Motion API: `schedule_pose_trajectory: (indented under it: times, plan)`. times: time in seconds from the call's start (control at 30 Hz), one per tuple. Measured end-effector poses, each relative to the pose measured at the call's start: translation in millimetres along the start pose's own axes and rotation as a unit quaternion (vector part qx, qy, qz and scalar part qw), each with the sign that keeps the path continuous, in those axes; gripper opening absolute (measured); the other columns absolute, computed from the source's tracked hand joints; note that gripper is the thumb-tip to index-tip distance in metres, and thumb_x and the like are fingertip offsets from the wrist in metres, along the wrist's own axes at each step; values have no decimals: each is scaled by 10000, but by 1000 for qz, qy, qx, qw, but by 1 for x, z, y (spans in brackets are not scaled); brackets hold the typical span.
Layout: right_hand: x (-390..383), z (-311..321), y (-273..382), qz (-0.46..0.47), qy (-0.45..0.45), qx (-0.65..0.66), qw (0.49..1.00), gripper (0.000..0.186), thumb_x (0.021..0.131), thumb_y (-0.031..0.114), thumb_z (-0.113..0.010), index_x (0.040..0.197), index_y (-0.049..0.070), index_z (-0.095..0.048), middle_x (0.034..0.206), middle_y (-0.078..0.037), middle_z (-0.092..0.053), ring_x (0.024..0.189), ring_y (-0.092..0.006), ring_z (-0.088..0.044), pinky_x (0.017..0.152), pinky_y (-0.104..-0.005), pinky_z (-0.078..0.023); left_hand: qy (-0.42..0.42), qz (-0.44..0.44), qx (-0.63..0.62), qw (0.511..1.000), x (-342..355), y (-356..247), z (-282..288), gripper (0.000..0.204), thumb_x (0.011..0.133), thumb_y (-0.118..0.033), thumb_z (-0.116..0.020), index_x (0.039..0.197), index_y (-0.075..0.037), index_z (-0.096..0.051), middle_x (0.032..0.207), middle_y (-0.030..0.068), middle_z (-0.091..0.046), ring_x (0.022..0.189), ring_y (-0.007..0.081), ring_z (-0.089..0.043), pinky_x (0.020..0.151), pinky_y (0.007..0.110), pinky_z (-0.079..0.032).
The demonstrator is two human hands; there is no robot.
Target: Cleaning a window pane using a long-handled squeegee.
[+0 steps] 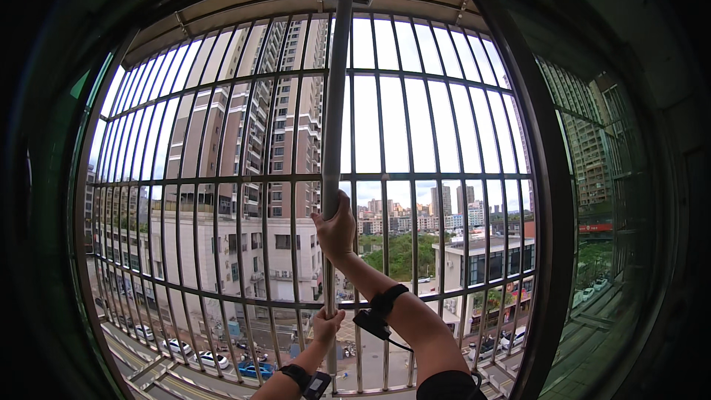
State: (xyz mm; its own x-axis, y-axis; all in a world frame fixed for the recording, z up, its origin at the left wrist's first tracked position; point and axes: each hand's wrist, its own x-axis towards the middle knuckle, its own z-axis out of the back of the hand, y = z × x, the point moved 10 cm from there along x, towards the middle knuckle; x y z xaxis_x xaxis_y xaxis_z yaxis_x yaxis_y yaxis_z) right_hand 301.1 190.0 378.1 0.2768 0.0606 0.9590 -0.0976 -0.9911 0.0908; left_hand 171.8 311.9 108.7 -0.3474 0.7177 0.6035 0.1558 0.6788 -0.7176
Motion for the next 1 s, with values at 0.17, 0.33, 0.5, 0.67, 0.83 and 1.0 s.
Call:
schedule_pose_trajectory:
  times: [0.17, 0.33, 0.5, 0.67, 0.83, 1.0]
  plan:
    - [-5, -42, 13, 11, -12, 42, 999, 577, 668, 31, -742, 1149, 41, -424, 846, -131, -577, 737, -249, -592, 673, -370, -476, -41, -69, -26, 996, 17, -28, 55, 270, 699, 27, -698, 607, -101, -479, 598, -93, -406, 547, 28, -382, 505, 206, -335]
    - [-14, -87, 26, -6, -9, 63, 998, 657, 662, 37, -756, 1184, 65, -358, 924, -183, -566, 800, -331, -588, 688, -407, -465, -54, -112, -4, 992, 24, -72, 108, 170, 602, 79, -620, 628, -60, -525, 578, -64, -470, 507, 52, -421, 463, 224, -353]
    - [-14, -118, 45, 9, 0, 75, 997, 692, 671, 25, -723, 1232, 35, -318, 975, -225, -563, 869, -422, -574, 714, -445, -462, -85, -94, 42, 991, 15, -97, 139, 141, 610, 69, -582, 633, -59, -527, 543, -35, -477, 477, 70, -457, 427, 235, -364]
    - [-14, -146, 60, -11, 47, 56, 997, 700, 663, 18, -726, 1235, 19, -323, 1026, -249, -539, 901, -429, -562, 725, -449, -464, -85, -59, 1, 995, 9, -107, 146, 170, 626, 77, -575, 621, -74, -498, 532, -13, -472, 426, 85, -449, 388, 234, -347]
    - [-17, -173, 80, -2, 98, 46, 994, 737, 635, 57, -775, 1221, -1, -332, 1039, -241, -540, 940, -410, -555, 754, -440, -469, -100, -51, -28, 993, -5, -115, 151, 178, 639, 79, -582, 655, -77, -496, 513, -21, -433, 400, 83, -406, 372, 235, -311]
    - [-14, -203, 98, -7, 175, 141, 974, 730, 609, 96, -815, 1171, 24, -355, 1007, -213, -546, 917, -360, -569, 769, -402, -471, -114, -73, -19, 991, -13, -141, 166, 179, 646, 85, -565, 665, -77, -491, 511, -19, -432, 392, 82, -395, 366, 227, -291]
